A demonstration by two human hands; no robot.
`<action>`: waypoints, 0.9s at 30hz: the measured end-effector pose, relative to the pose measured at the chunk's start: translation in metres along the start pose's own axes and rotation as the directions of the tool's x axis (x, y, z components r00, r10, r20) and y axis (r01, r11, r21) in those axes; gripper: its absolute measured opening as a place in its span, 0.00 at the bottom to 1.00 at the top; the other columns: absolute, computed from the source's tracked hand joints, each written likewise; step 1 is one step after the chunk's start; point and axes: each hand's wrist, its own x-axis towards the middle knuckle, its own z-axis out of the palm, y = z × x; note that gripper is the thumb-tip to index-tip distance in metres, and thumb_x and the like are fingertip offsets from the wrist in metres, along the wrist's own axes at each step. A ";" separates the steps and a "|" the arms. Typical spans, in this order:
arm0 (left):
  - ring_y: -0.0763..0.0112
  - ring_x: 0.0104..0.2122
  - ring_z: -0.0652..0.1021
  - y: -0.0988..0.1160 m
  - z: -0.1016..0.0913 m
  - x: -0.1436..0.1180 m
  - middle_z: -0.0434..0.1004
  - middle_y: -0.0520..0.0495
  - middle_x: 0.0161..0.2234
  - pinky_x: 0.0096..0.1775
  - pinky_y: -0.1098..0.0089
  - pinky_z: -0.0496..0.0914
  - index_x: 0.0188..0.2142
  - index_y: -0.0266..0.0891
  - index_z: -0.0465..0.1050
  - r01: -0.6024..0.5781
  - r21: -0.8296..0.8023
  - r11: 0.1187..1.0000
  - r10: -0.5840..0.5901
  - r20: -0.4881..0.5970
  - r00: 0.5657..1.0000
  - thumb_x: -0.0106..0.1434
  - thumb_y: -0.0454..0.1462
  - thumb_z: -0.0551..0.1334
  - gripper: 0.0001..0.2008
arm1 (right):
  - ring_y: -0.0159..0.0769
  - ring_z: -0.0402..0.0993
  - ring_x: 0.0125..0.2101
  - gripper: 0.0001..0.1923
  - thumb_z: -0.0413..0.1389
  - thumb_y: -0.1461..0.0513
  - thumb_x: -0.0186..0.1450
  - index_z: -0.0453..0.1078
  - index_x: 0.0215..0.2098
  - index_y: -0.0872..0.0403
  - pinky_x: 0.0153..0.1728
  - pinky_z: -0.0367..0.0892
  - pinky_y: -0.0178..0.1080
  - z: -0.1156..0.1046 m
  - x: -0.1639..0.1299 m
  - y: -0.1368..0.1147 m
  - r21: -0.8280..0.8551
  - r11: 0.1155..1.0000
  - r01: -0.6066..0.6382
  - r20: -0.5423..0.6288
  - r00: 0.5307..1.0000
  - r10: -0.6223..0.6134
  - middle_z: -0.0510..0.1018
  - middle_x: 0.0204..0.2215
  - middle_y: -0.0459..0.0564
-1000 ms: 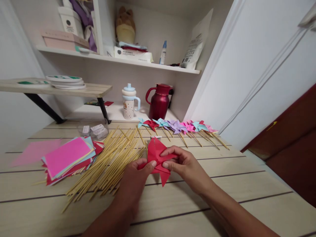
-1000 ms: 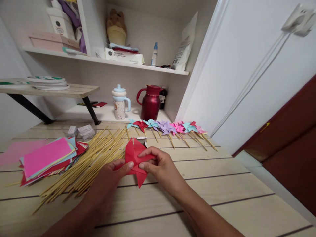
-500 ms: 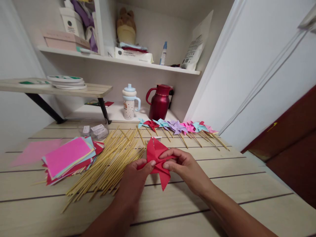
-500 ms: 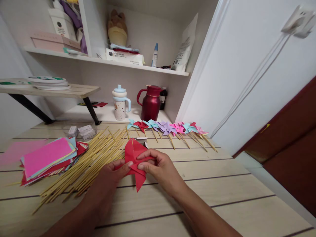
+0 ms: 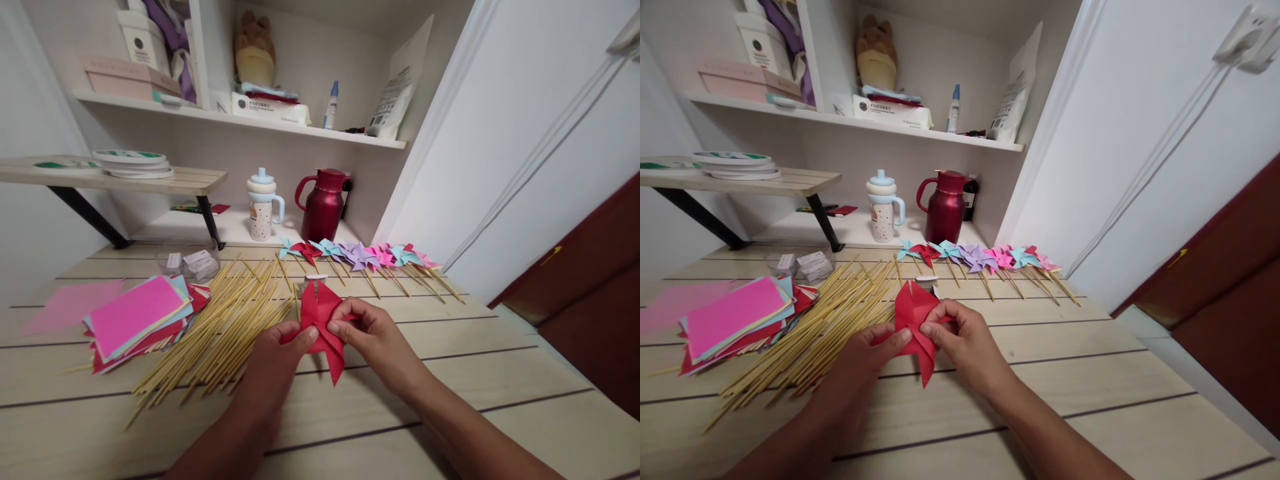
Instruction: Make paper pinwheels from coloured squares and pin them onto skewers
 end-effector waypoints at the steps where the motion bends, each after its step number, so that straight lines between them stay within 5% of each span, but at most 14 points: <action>1: 0.59 0.33 0.79 0.000 0.000 0.000 0.83 0.47 0.30 0.40 0.64 0.67 0.33 0.38 0.80 0.004 0.003 1.000 -0.004 -0.002 1.000 0.50 0.47 0.69 0.16 | 0.31 0.62 0.26 0.10 0.61 0.57 0.61 0.67 0.27 0.54 0.28 0.58 0.35 0.000 0.000 0.000 -0.012 1.000 0.002 -0.008 1.000 -0.002 0.69 0.24 0.42; 27: 0.59 0.34 0.79 -0.006 0.001 0.000 0.83 0.46 0.31 0.40 0.64 0.68 0.36 0.37 0.80 0.013 -0.042 0.999 -0.010 0.074 0.997 0.51 0.47 0.69 0.18 | 0.30 0.65 0.25 0.06 0.59 0.63 0.58 0.67 0.25 0.54 0.27 0.61 0.34 0.005 0.000 0.003 -0.114 0.993 0.023 -0.096 0.995 -0.034 0.72 0.23 0.43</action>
